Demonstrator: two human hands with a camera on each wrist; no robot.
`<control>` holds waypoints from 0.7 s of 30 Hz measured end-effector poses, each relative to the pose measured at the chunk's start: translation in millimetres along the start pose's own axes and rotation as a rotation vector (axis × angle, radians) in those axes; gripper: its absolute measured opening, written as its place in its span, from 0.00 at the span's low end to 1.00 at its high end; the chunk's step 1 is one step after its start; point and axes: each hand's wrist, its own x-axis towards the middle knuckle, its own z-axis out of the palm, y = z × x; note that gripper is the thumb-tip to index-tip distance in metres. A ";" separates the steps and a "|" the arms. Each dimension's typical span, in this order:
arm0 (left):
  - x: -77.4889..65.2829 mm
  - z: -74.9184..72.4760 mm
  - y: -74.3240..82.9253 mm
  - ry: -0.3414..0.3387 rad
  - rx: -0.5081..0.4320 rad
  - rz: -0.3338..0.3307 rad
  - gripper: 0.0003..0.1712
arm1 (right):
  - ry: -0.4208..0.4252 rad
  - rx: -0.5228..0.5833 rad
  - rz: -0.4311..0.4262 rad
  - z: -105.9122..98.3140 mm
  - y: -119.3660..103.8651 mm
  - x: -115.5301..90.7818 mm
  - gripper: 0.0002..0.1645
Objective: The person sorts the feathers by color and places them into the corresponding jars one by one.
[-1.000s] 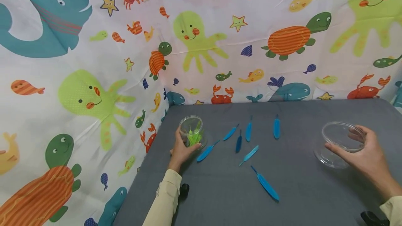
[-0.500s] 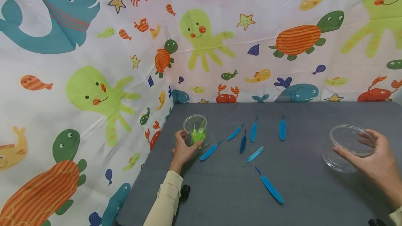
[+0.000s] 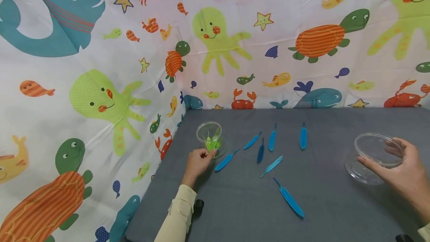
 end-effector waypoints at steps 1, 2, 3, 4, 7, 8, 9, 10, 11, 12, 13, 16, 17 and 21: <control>0.2 1.1 1.7 -0.023 -0.002 0.017 0.31 | 0.000 0.002 -0.002 -1.3 0.3 -0.2 0.70; 0.5 2.4 3.4 -0.044 -0.001 0.033 0.30 | -0.001 0.004 -0.001 -2.4 0.5 -0.6 0.70; 0.6 3.7 5.5 -0.066 0.000 0.044 0.29 | -0.001 0.004 -0.002 -3.5 0.8 -1.0 0.69; 0.5 4.7 7.8 -0.084 0.003 0.056 0.28 | -0.002 0.002 -0.002 -4.7 1.1 -1.1 0.69; -0.2 7.4 16.1 -0.138 0.011 0.072 0.24 | -0.003 0.001 -0.001 -7.5 2.0 -1.9 0.69; -0.5 8.4 18.9 -0.157 0.015 0.075 0.23 | -0.002 -0.003 -0.001 -8.6 2.5 -2.0 0.69; -0.6 9.3 21.6 -0.177 0.015 0.078 0.23 | -0.002 -0.004 0.001 -9.5 2.9 -2.2 0.69; -0.7 10.2 24.0 -0.193 0.015 0.083 0.23 | 0.001 -0.004 0.001 -10.3 3.2 -2.6 0.69; -0.6 11.2 26.3 -0.209 0.011 0.087 0.23 | 0.003 -0.005 0.000 -11.0 3.6 -2.8 0.69; -0.5 12.2 28.4 -0.220 0.008 0.093 0.23 | 0.002 -0.006 -0.003 -11.8 3.9 -2.8 0.69; -0.4 13.0 30.4 -0.229 0.004 0.097 0.22 | 0.003 -0.004 -0.007 -12.2 3.9 -2.9 0.69; -0.8 15.3 33.0 -0.233 -0.005 0.112 0.20 | -0.007 -0.005 -0.021 -12.7 3.1 -2.1 0.70; -1.1 16.0 33.2 -0.230 -0.009 0.113 0.19 | -0.014 -0.005 -0.028 -12.4 3.0 -1.5 0.71; -2.8 18.5 32.5 -0.221 -0.027 0.115 0.14 | -0.033 0.005 -0.035 -10.6 2.2 0.6 0.71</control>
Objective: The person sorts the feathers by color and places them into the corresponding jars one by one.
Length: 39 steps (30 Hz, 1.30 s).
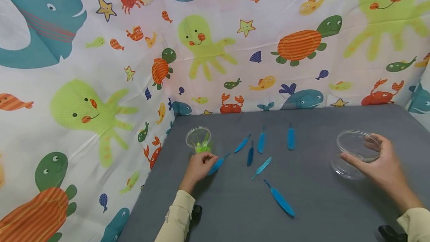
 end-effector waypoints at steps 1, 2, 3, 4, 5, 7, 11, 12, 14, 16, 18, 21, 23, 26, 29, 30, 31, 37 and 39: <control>-1.1 -0.1 -0.2 0.006 -0.002 -0.003 0.13 | -0.004 0.007 -0.005 1.5 -0.4 0.8 0.71; -1.9 0.0 -0.4 0.010 -0.005 -0.005 0.12 | -0.006 0.011 -0.007 2.7 -0.8 1.5 0.70; -2.3 0.4 -0.6 0.014 -0.003 -0.003 0.12 | -0.005 0.013 -0.007 3.6 -1.4 1.8 0.70; -2.3 1.2 -1.1 0.019 -0.002 -0.001 0.11 | -0.005 0.011 -0.007 4.0 -1.7 2.0 0.70; -2.3 2.0 -1.2 0.023 0.003 0.000 0.11 | -0.004 0.012 -0.007 4.4 -1.7 1.9 0.70; -1.5 4.4 -1.6 0.027 0.027 0.008 0.12 | -0.004 0.012 -0.009 4.8 -1.5 1.7 0.70; 0.3 10.7 -3.3 0.044 0.110 0.011 0.15 | -0.008 0.003 -0.002 5.2 -0.9 0.4 0.70; 0.5 12.6 -3.7 0.054 0.139 0.011 0.16 | -0.009 0.002 -0.001 5.3 -0.5 0.3 0.70; 0.0 15.9 -3.3 0.074 0.192 -0.002 0.17 | -0.012 0.007 -0.003 5.3 0.0 0.2 0.70; -0.4 18.9 -2.8 0.087 0.257 -0.003 0.19 | -0.010 0.012 -0.005 4.8 0.4 0.2 0.70; -0.7 21.2 -1.5 0.092 0.320 0.003 0.22 | -0.001 0.019 -0.010 3.7 1.0 0.1 0.71; -0.7 22.6 0.2 0.089 0.399 0.006 0.25 | 0.013 0.024 -0.017 2.3 1.8 0.3 0.70; -0.4 22.6 1.1 0.090 0.441 0.005 0.26 | 0.018 0.023 -0.015 2.2 2.3 -0.1 0.70; -1.0 20.9 0.7 0.082 0.508 -0.014 0.26 | 0.015 0.031 -0.009 4.0 1.1 0.1 0.70; -1.4 20.3 0.8 0.052 0.539 -0.040 0.25 | 0.018 0.039 0.003 5.5 -0.3 -2.0 0.71; -1.3 20.3 1.2 0.037 0.536 -0.052 0.23 | 0.019 0.043 0.008 5.8 -0.2 -2.6 0.70; -1.2 20.6 1.9 0.024 0.530 -0.062 0.22 | 0.022 0.040 0.016 6.0 -0.4 -3.4 0.70; 0.6 23.3 1.6 0.006 0.486 -0.090 0.15 | 0.023 0.009 0.052 6.3 -2.3 -1.8 0.71; 0.9 22.6 0.4 0.015 0.485 -0.089 0.14 | 0.018 0.004 0.057 6.6 -4.2 -1.1 0.71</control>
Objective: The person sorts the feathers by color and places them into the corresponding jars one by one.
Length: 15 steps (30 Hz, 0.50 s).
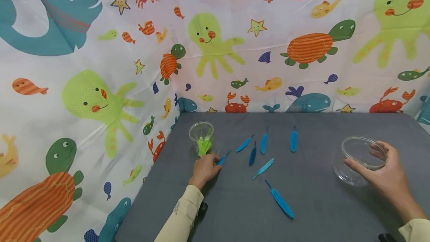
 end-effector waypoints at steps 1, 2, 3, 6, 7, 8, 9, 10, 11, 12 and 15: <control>0.7 0.2 -0.4 0.003 0.003 0.001 0.13 | 0.001 0.000 0.005 0.2 -0.2 -0.4 0.71; 1.5 0.5 -0.8 0.008 0.005 0.002 0.12 | 0.003 -0.001 0.009 0.2 -0.2 -0.8 0.71; 2.1 0.6 -1.0 0.014 0.007 0.005 0.11 | 0.003 -0.001 0.013 0.2 -0.2 -1.2 0.70; 2.7 1.5 -0.8 0.034 0.010 0.006 0.09 | 0.007 0.003 0.018 0.2 0.0 -1.6 0.70; 2.4 1.4 -0.4 0.039 0.011 0.003 0.08 | 0.008 0.004 0.017 0.1 0.1 -1.7 0.70; 1.9 1.1 0.0 0.046 0.003 0.002 0.08 | 0.007 0.002 0.015 0.1 0.2 -1.6 0.70; 1.2 0.6 0.4 0.050 -0.005 0.002 0.07 | 0.007 0.003 0.014 0.3 0.1 -1.6 0.70; 0.6 -0.1 0.9 0.054 -0.015 -0.002 0.06 | 0.007 0.002 0.012 0.4 0.1 -1.4 0.70; 0.1 -0.9 1.4 0.057 -0.027 -0.004 0.06 | 0.008 0.002 0.010 0.7 0.1 -1.2 0.70; -0.5 -1.7 1.8 0.060 -0.035 -0.003 0.05 | 0.009 0.004 0.009 1.1 0.2 -1.0 0.70; -1.2 -4.3 3.7 0.067 -0.059 0.004 0.04 | 0.014 0.001 0.009 2.5 -0.1 -0.3 0.70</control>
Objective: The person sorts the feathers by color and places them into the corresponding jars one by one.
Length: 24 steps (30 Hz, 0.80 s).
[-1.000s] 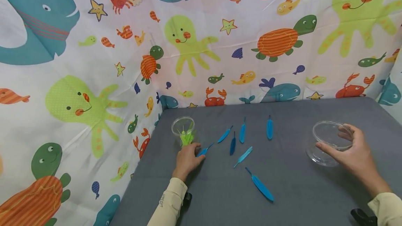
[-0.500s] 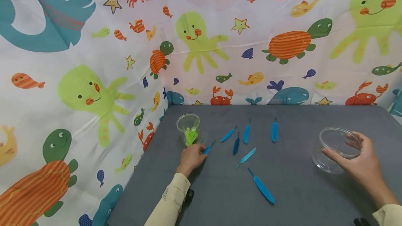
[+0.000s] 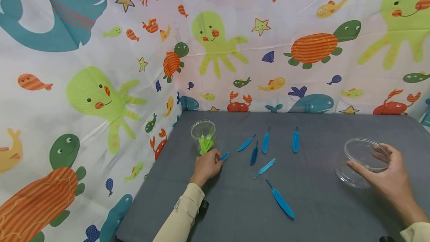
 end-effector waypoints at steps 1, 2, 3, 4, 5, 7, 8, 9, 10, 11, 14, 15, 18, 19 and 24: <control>0.1 -0.6 1.2 0.001 -0.012 0.004 0.04 | 0.002 0.001 0.001 0.3 0.1 -0.1 0.70; 0.0 -1.0 2.4 0.001 -0.022 0.009 0.04 | 0.003 0.003 0.001 0.5 0.3 -0.4 0.70; 0.1 -1.5 3.9 -0.001 -0.033 0.012 0.03 | 0.004 0.003 0.001 0.7 0.3 -0.7 0.70; 0.3 -1.8 5.5 0.000 -0.046 0.017 0.03 | 0.003 0.004 0.001 0.7 0.2 -1.0 0.70; 0.6 -2.1 7.3 0.000 -0.059 0.022 0.03 | 0.002 0.005 0.002 0.8 0.1 -1.2 0.70; 1.2 -2.7 11.3 -0.003 -0.086 0.025 0.02 | 0.001 0.008 0.003 0.6 -0.1 -1.7 0.70; 1.5 -3.2 13.4 -0.005 -0.102 0.028 0.02 | -0.001 0.008 0.004 0.5 -0.3 -1.9 0.70; 1.9 -3.8 15.7 -0.010 -0.121 0.028 0.02 | -0.002 0.007 0.006 0.4 -0.4 -2.1 0.70; 2.4 -4.2 17.9 -0.013 -0.141 0.030 0.02 | -0.004 0.007 0.009 0.4 -0.6 -2.4 0.70; 2.7 -4.8 20.0 -0.019 -0.169 0.032 0.03 | -0.005 0.005 0.009 0.3 -0.7 -2.8 0.70; 4.9 -6.0 26.5 -0.038 -0.260 0.042 0.04 | -0.007 -0.002 0.014 -0.3 -1.0 -4.1 0.70; 5.7 -6.3 28.7 -0.048 -0.292 0.045 0.05 | -0.008 -0.003 0.013 -0.4 -1.0 -4.8 0.70; 8.3 -7.0 35.4 -0.073 -0.377 0.061 0.05 | -0.013 -0.011 0.001 -0.2 -2.0 -7.5 0.70; 9.2 -7.3 38.1 -0.081 -0.406 0.067 0.05 | -0.016 -0.010 -0.007 0.1 -2.7 -8.8 0.71; 13.2 -7.0 54.0 -0.071 -0.500 0.086 0.05 | -0.060 0.013 -0.070 4.1 -8.0 -14.7 0.71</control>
